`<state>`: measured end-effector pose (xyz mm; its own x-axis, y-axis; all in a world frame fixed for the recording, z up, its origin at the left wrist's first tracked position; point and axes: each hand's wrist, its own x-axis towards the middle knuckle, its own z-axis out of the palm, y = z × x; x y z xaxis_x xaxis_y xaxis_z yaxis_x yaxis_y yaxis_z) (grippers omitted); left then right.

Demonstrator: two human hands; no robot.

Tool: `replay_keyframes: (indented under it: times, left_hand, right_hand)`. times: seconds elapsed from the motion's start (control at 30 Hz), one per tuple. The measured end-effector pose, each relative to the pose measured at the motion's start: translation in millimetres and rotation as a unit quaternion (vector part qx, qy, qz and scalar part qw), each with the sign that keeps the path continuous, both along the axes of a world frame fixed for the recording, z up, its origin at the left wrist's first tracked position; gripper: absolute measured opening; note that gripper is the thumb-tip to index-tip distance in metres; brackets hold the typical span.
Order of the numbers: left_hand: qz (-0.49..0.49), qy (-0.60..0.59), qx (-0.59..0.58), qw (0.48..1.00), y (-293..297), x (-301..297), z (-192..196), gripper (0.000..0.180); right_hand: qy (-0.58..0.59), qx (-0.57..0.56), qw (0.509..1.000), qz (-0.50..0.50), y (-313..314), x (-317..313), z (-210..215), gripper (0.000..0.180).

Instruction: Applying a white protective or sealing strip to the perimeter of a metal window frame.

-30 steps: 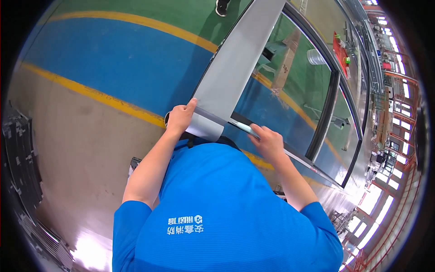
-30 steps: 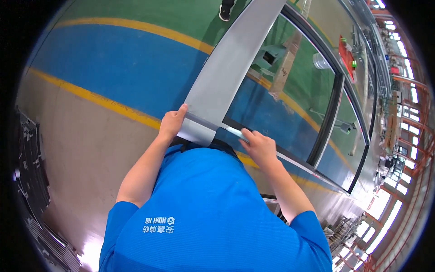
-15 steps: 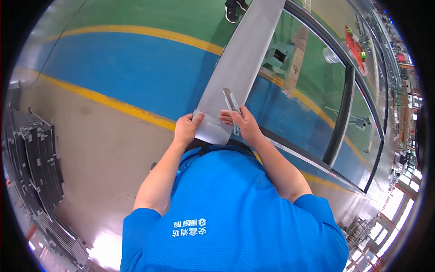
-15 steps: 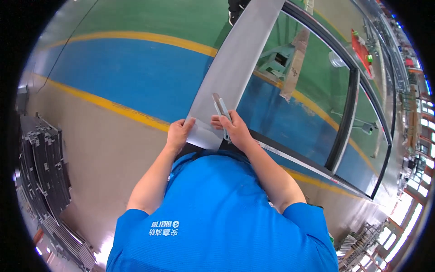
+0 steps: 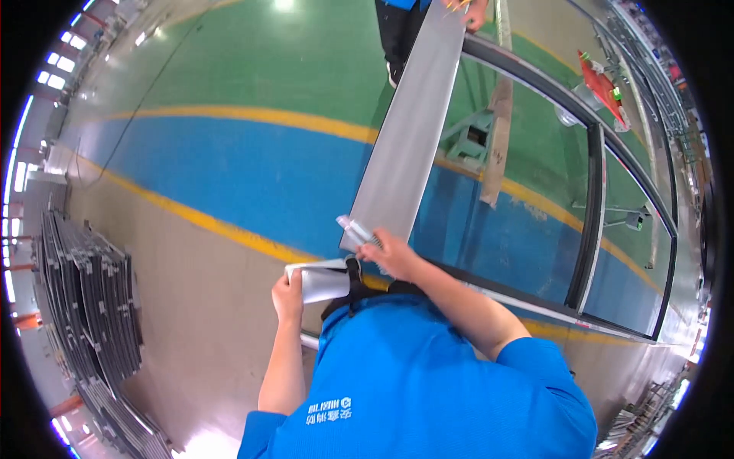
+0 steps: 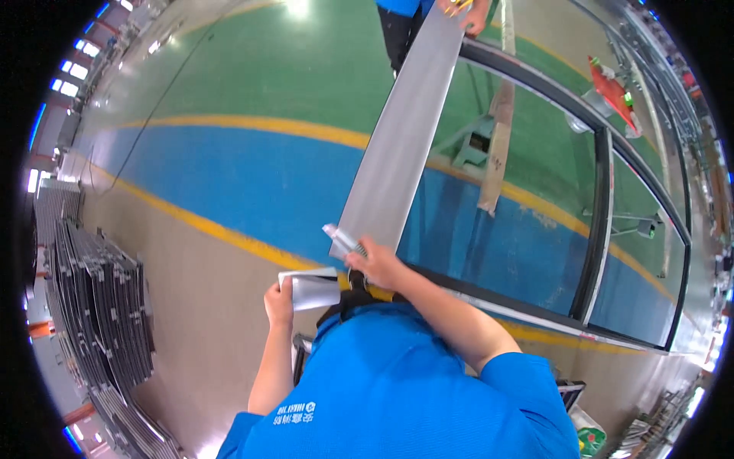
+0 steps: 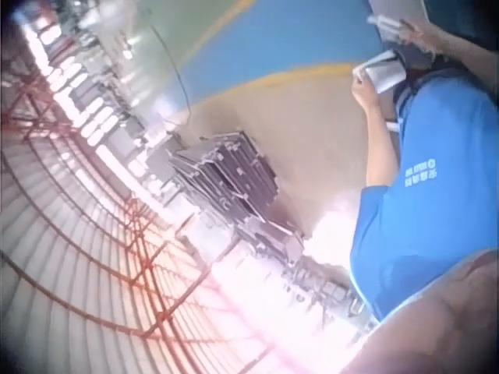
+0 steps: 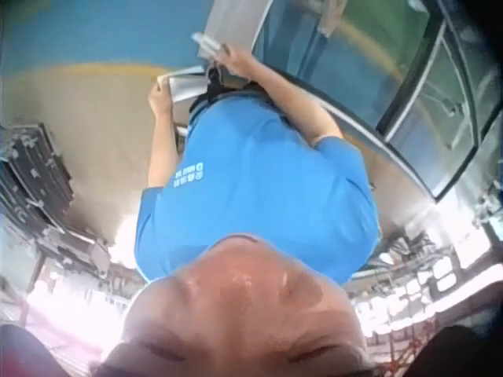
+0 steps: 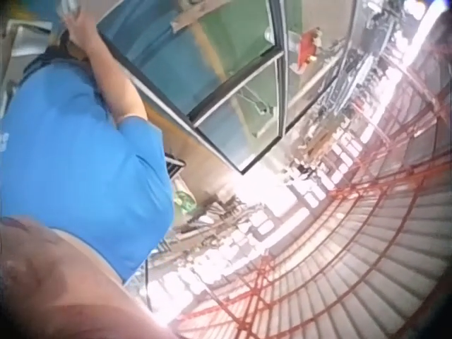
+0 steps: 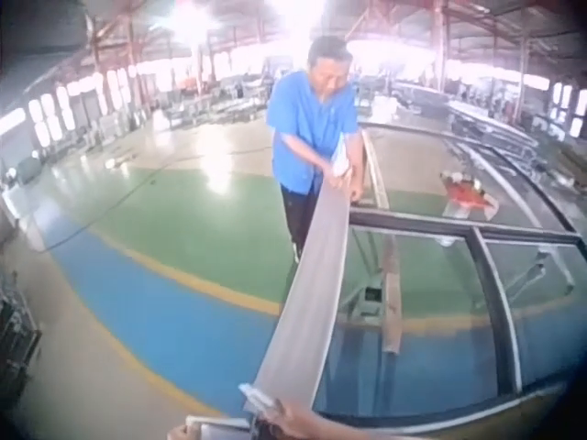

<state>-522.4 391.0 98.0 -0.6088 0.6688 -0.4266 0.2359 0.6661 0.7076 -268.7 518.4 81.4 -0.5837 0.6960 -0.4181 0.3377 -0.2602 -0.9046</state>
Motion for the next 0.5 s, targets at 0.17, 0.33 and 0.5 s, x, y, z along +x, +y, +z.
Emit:
replay_keyframes:
  times: [0.17,0.33,0.5]
  left_hand:
    - [-0.045,0.040,0.029,0.998,20.8,-28.0,-13.6,0.045]
    - [-0.131,0.019,0.066,0.989,58.3,-60.5,-24.0,0.046]
    - [-0.193,-0.046,0.061,0.978,108.2,-116.6,-44.1,0.046]
  right_hand:
    - [0.129,-0.088,0.985,-0.068,51.0,-36.5,-5.6,0.036]
    - [0.236,-0.165,0.932,-0.220,127.2,-43.0,-22.4,0.036]
    - [0.263,-0.120,0.884,-0.366,212.3,-43.3,-27.6,0.037]
